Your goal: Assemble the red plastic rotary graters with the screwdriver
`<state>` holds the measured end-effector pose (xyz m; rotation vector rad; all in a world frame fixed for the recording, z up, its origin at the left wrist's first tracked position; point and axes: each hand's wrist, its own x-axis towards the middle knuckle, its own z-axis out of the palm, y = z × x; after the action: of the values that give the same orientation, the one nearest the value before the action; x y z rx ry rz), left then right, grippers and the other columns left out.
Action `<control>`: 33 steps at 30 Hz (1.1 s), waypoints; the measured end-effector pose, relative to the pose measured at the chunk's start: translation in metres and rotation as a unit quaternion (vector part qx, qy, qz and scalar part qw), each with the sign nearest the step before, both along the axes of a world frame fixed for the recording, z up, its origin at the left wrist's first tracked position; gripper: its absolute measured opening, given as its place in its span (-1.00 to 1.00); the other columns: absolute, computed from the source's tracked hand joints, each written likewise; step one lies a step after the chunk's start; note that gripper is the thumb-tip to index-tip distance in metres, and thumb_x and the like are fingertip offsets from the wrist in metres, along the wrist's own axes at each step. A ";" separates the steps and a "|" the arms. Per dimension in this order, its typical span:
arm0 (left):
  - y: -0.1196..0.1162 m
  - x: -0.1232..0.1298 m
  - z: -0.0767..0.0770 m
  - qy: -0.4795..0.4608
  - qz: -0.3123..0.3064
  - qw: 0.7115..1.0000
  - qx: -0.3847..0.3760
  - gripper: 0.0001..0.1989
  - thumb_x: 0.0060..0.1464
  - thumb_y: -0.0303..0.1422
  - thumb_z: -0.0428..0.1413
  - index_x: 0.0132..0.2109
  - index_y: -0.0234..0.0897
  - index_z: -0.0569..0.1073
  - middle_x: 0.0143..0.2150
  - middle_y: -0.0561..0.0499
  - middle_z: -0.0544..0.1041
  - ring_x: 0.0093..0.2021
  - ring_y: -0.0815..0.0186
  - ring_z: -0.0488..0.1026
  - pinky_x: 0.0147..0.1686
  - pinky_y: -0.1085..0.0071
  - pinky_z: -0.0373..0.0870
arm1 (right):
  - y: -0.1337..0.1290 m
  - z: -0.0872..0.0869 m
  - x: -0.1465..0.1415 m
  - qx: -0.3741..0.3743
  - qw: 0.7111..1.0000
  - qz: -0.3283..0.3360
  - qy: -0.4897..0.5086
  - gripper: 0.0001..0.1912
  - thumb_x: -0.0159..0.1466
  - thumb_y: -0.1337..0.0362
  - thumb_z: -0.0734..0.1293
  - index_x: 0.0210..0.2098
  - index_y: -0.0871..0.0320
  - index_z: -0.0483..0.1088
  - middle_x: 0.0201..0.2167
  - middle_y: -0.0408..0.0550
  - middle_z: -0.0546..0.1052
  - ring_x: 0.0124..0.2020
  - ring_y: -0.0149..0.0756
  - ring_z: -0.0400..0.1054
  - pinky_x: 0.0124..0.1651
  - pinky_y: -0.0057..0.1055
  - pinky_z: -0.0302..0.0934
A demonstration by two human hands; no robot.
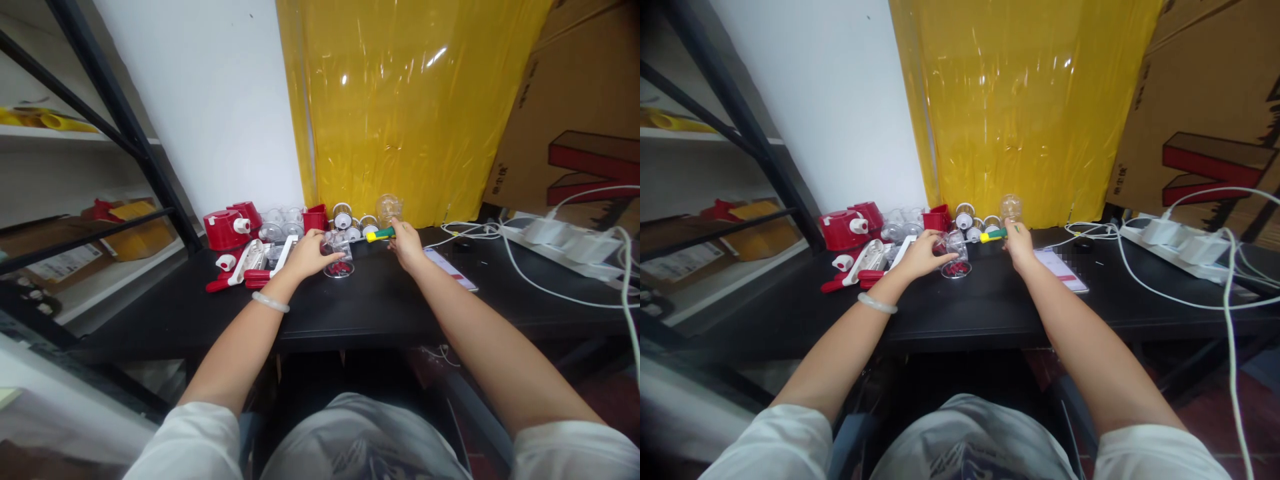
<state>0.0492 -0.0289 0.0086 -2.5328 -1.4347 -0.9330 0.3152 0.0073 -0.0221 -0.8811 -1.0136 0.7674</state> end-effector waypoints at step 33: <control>0.001 0.000 -0.001 -0.008 -0.001 1.000 0.002 -0.47 0.10 0.10 0.25 -0.08 -0.30 0.55 0.12 -0.20 0.47 0.07 0.03 0.52 0.18 0.13 0.43 | -0.012 0.017 -0.008 -0.083 0.981 0.054 0.167 -0.83 0.24 0.13 0.28 -0.35 0.07 0.25 -0.57 -0.28 0.34 -0.67 -0.49 0.18 -0.59 -0.51 0.16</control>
<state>0.0494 -0.0281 0.0075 -2.5316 -1.4331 -0.9580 0.3070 -0.0051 -0.0053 -0.8106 -0.7111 1.0650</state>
